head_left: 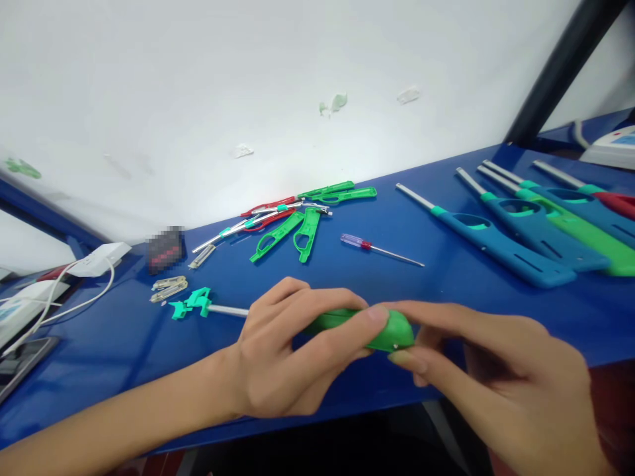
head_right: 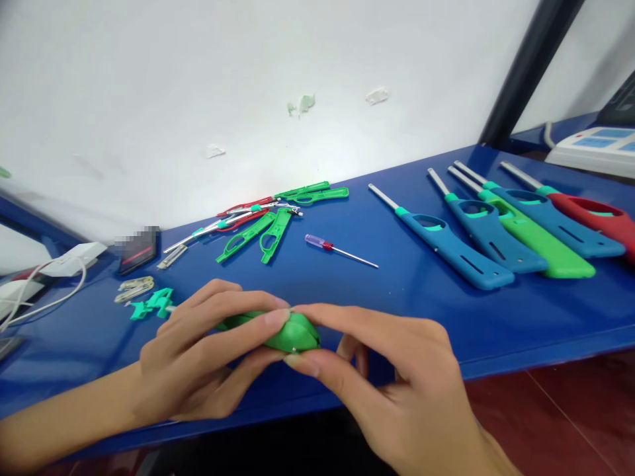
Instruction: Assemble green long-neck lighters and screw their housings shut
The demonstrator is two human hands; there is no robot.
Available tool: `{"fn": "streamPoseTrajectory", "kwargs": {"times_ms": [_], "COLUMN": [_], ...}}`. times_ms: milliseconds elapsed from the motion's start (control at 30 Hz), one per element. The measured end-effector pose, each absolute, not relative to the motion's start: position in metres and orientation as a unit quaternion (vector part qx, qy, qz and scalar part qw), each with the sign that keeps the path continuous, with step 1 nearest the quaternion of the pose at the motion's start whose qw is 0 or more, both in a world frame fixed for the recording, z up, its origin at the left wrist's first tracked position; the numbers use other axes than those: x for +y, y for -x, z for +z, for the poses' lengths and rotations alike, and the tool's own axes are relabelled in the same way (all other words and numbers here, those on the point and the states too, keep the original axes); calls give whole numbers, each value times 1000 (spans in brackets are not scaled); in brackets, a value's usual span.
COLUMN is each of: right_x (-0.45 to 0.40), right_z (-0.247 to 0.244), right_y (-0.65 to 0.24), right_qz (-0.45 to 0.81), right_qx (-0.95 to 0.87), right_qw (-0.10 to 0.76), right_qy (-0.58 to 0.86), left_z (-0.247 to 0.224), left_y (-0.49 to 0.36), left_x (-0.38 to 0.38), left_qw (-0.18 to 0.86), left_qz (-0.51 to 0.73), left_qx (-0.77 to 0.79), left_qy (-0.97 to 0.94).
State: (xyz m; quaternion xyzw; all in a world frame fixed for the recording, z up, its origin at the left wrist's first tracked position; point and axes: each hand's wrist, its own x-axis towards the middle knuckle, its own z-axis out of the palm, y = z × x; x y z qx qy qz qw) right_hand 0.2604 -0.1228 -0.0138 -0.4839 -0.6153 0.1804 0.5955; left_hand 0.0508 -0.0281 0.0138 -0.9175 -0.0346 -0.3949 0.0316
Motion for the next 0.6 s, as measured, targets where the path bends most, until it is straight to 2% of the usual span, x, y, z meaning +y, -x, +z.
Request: {"fn": "streamPoseTrajectory", "kwargs": {"times_ms": [400, 600], "right_x": [-118, -113], "right_z": [-18, -17], "right_y": [-261, -266], "right_qz": [252, 340], "right_qx": [-593, -584], "right_qw": [546, 508], "right_qy": [536, 534], "left_z": [7, 6], "left_y": [-53, -53], "left_x": [-24, -26], "left_qw": [13, 28], "left_qz": [-336, -292], "left_qx": [-65, -101], "left_qy": [940, 951]}}
